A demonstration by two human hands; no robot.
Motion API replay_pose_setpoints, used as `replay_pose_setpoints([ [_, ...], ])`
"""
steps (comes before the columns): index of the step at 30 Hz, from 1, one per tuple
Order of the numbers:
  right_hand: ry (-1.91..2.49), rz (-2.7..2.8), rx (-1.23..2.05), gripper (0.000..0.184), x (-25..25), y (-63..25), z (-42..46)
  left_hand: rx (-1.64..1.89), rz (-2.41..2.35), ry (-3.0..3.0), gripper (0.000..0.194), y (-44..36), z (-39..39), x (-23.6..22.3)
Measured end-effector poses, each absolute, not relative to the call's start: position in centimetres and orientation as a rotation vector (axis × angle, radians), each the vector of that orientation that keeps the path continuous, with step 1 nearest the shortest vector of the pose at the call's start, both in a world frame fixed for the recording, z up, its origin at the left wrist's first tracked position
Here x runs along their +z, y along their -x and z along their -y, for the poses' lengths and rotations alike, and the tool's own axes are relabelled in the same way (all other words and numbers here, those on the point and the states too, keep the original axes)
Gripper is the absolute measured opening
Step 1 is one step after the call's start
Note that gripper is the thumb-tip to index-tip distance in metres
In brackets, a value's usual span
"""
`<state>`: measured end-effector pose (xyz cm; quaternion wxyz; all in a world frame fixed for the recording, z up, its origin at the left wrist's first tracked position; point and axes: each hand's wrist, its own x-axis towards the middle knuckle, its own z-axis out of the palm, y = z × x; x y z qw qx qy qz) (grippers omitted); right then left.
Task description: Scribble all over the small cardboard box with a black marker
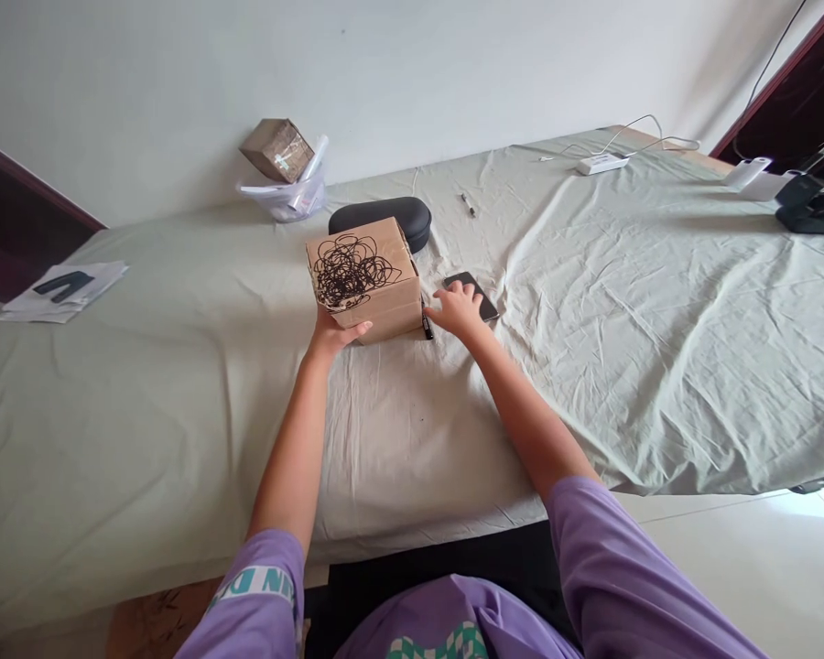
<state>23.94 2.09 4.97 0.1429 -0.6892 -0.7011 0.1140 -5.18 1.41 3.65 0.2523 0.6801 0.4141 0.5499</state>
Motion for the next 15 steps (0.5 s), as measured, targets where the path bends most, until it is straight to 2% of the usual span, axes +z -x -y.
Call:
replay_pose_setpoints([
  [5, 1.908, 2.136, 0.310, 0.058, 3.1, -21.4, -1.4, 1.535, -1.071, -1.839, 0.114, 5.5, -1.8, 3.3],
  [11, 1.841, 2.174, 0.331, 0.049, 2.8, -21.9, -1.4, 1.512, -1.113, -1.824, 0.109, 5.6, -1.9, 3.2],
  [15, 1.599, 2.268, 0.476, 0.047, 2.7, -23.4, -2.0, 1.495, -1.127, -1.810, 0.110, 5.9, -1.9, 2.9],
])
